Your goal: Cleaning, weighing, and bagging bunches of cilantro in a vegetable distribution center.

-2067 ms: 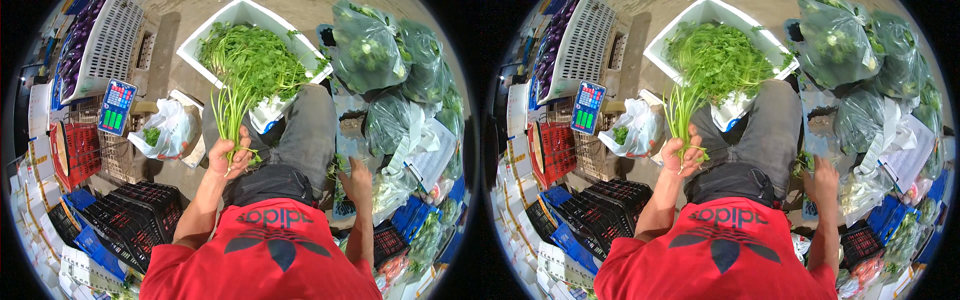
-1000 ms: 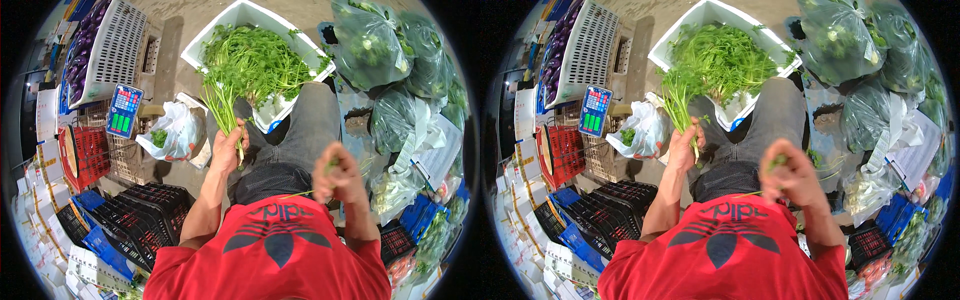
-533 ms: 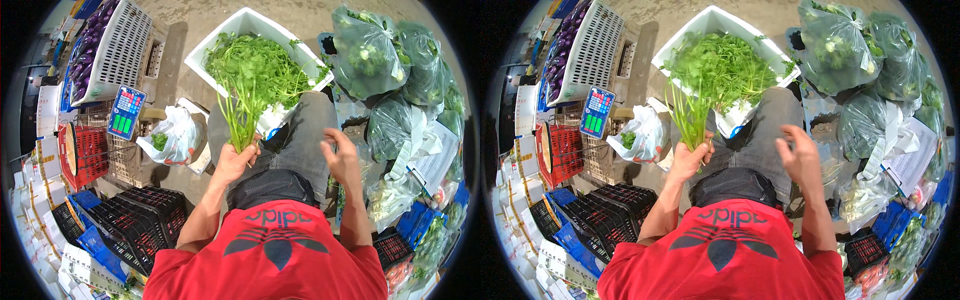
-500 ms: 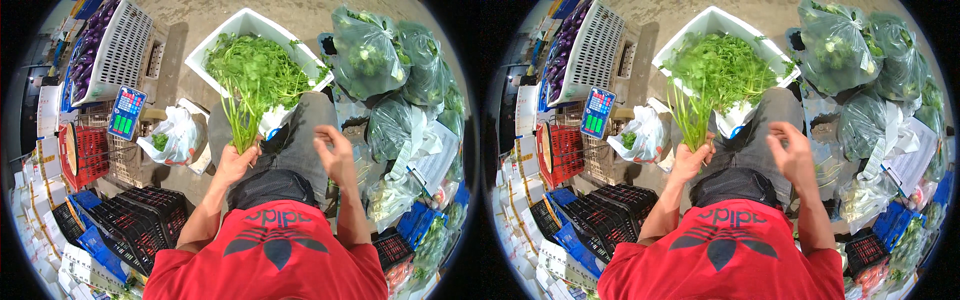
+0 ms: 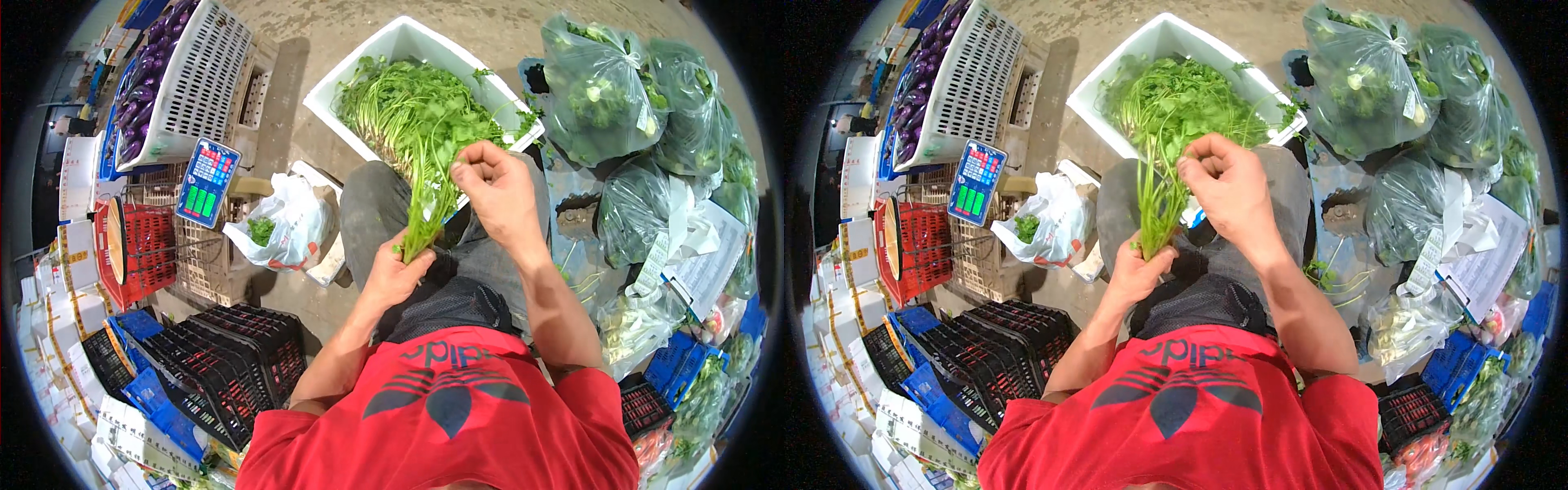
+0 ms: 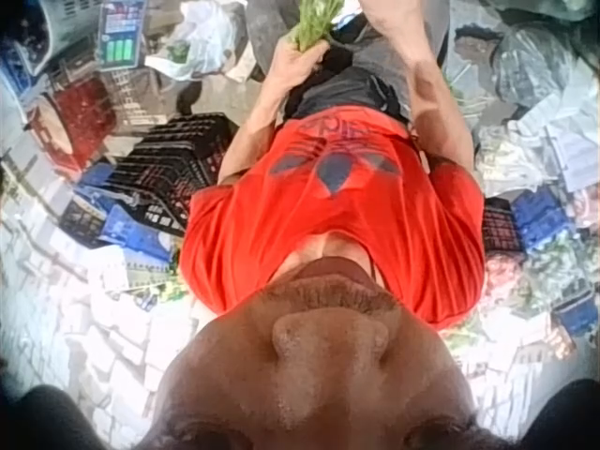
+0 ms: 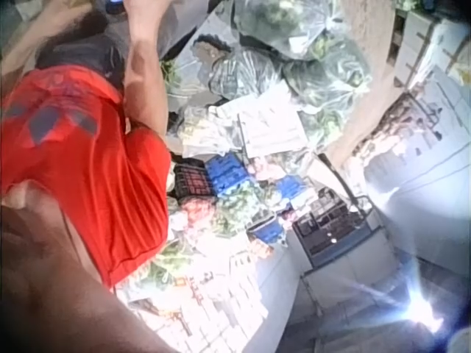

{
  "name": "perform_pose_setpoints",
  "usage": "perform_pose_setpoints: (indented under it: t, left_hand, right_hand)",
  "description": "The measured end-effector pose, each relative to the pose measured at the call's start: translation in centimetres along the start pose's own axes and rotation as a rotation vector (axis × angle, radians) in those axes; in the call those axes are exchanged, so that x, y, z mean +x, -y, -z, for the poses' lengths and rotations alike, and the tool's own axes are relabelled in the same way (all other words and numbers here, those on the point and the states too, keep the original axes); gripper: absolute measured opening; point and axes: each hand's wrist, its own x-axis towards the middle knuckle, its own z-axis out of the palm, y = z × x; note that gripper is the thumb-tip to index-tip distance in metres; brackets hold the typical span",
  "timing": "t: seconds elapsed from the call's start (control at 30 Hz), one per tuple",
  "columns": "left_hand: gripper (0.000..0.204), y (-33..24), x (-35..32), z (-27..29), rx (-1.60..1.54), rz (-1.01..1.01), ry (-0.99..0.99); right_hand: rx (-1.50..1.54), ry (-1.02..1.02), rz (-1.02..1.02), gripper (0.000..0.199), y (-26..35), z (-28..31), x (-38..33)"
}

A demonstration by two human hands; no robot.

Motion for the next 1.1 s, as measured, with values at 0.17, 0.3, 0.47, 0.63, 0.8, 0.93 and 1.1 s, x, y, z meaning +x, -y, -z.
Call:
perform_pose_setpoints:
  t: [0.17,0.3,0.47,0.63,0.8,0.93,1.1]
  left_hand:
    - [0.058,0.2,0.2,0.1,-0.456,0.024,-0.042]
    - [0.053,0.6,0.9,0.0,-0.528,0.058,-0.040]
    - [0.033,0.7,2.2,0.0,-1.014,0.197,-0.087]
    - [0.018,0.6,3.1,0.3,-0.771,0.224,-0.285]
    - [0.021,1.4,4.5,1.0,-0.484,0.182,-0.551]
    - [0.020,0.6,5.2,1.7,-0.437,0.151,-0.630]
    - [0.018,-0.3,4.3,4.0,-0.319,0.096,-0.623]
  right_hand:
    - [0.449,-0.023,-0.069,0.014,-2.8,0.2,-0.9]
    - [0.543,-0.029,0.119,0.014,-3.3,-1.2,-2.4]
    - [0.482,0.047,0.241,0.020,-3.1,-1.4,-4.7]
    - [0.437,-0.033,0.243,0.014,-2.4,-0.9,-5.5]
    - [0.332,-0.022,0.137,0.012,-1.1,0.7,-7.5]
    - [0.405,-0.270,0.261,0.017,0.9,5.7,-8.2]
    - [0.384,-0.589,0.150,0.018,1.3,14.4,-10.5]
